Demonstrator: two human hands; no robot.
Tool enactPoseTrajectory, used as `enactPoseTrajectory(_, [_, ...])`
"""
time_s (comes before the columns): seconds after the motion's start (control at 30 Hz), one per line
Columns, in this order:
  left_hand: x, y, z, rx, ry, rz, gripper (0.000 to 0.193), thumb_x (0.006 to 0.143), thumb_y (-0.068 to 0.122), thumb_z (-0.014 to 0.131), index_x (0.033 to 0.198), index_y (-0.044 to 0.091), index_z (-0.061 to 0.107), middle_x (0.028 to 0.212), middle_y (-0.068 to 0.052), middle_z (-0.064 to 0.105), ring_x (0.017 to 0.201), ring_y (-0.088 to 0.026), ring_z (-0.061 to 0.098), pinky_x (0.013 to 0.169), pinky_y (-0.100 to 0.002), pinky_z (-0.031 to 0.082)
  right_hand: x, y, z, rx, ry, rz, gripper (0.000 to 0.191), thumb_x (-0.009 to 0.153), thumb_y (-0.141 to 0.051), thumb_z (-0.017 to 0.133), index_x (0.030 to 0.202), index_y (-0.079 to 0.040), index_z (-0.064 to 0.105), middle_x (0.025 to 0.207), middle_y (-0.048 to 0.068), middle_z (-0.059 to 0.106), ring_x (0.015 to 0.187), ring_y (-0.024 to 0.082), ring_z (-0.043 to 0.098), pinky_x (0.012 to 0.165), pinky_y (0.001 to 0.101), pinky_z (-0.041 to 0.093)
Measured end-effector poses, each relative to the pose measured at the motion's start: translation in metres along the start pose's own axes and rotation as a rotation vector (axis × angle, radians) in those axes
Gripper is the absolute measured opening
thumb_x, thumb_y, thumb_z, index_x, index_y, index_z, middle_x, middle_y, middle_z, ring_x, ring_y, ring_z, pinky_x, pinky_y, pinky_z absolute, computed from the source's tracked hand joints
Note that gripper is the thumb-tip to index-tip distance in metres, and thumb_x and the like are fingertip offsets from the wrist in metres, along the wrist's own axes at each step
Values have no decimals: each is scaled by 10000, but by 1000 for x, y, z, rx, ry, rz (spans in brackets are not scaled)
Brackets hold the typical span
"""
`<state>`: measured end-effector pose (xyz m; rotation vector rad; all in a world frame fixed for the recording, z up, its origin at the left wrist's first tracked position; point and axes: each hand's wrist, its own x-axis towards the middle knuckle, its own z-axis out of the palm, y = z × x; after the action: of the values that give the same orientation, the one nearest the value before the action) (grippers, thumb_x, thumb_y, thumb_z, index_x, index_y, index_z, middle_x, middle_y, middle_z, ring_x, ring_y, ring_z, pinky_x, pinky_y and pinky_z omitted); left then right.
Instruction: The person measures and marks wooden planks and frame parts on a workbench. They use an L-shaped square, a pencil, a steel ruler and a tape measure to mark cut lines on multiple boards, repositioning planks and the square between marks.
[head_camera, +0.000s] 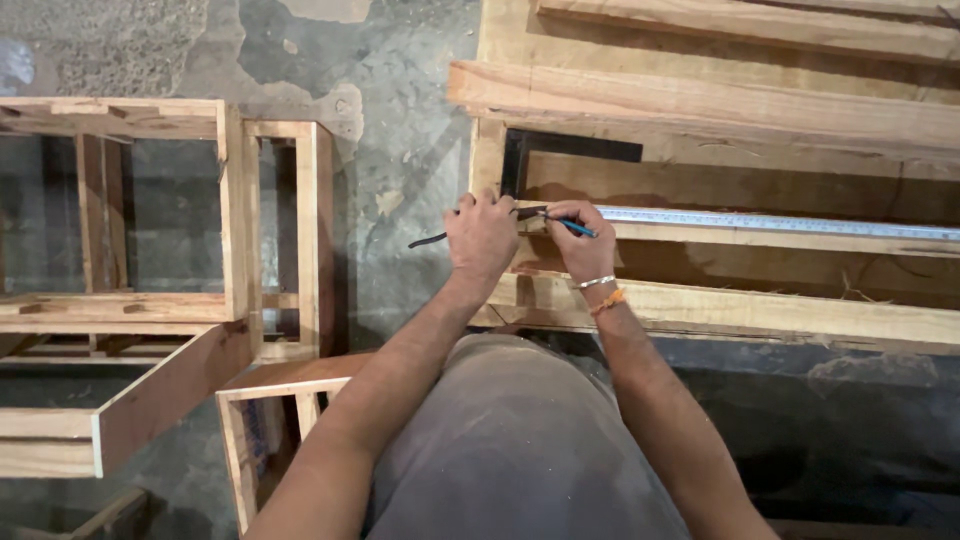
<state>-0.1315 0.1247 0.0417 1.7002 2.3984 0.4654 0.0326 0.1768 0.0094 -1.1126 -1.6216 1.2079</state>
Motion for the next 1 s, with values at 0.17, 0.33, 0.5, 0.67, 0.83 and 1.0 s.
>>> enactPoseTrajectory(0.17, [0, 3, 2, 46, 0, -18, 111, 883, 245, 679, 943, 194, 757, 1035, -35, 681, 1030, -293, 646, 790, -512, 491, 5, 9, 6, -131, 14, -3, 92, 859, 28, 764, 920, -17, 711, 984, 75, 761, 917, 138, 716, 838, 268, 571])
enactPoseTrajectory(0.33, [3, 2, -1, -4, -64, -59, 159, 892, 300, 704, 980, 175, 743, 1053, -39, 687, 1066, -306, 631, 809, -528, 491, 4, 15, 8, -47, 13, -2, 66, 872, 25, 756, 901, -18, 715, 993, 78, 758, 934, 141, 712, 856, 270, 571])
enactPoseTrajectory(0.5, [12, -5, -8, -110, -177, -212, 292, 822, 364, 772, 1033, 166, 737, 1087, -46, 695, 1091, -285, 627, 853, -530, 487, 4, 15, 8, -43, 7, 30, 49, 872, 20, 739, 889, -20, 716, 971, 75, 766, 927, 134, 720, 848, 262, 575])
enactPoseTrajectory(0.67, [15, -6, -10, -103, -223, -217, 303, 826, 388, 775, 1049, 184, 751, 1091, -58, 691, 1090, -288, 625, 854, -539, 484, 4, 14, 8, -50, 15, 59, 44, 864, 19, 731, 882, -19, 717, 964, 74, 767, 931, 135, 724, 852, 264, 574])
enactPoseTrajectory(0.83, [15, -7, -7, -120, -212, -198, 269, 830, 378, 762, 1023, 190, 761, 1087, -64, 685, 1087, -287, 624, 834, -542, 484, 5, 12, 7, -72, 11, 65, 39, 871, 10, 717, 880, -27, 712, 959, 66, 771, 923, 129, 725, 839, 260, 576])
enactPoseTrajectory(1.0, [13, -9, -5, -105, -200, -169, 229, 833, 372, 753, 984, 201, 771, 1087, -57, 683, 1096, -281, 619, 851, -538, 480, 4, 10, 8, -91, 26, 53, 43, 865, 12, 718, 875, -30, 713, 949, 67, 772, 902, 129, 722, 827, 260, 577])
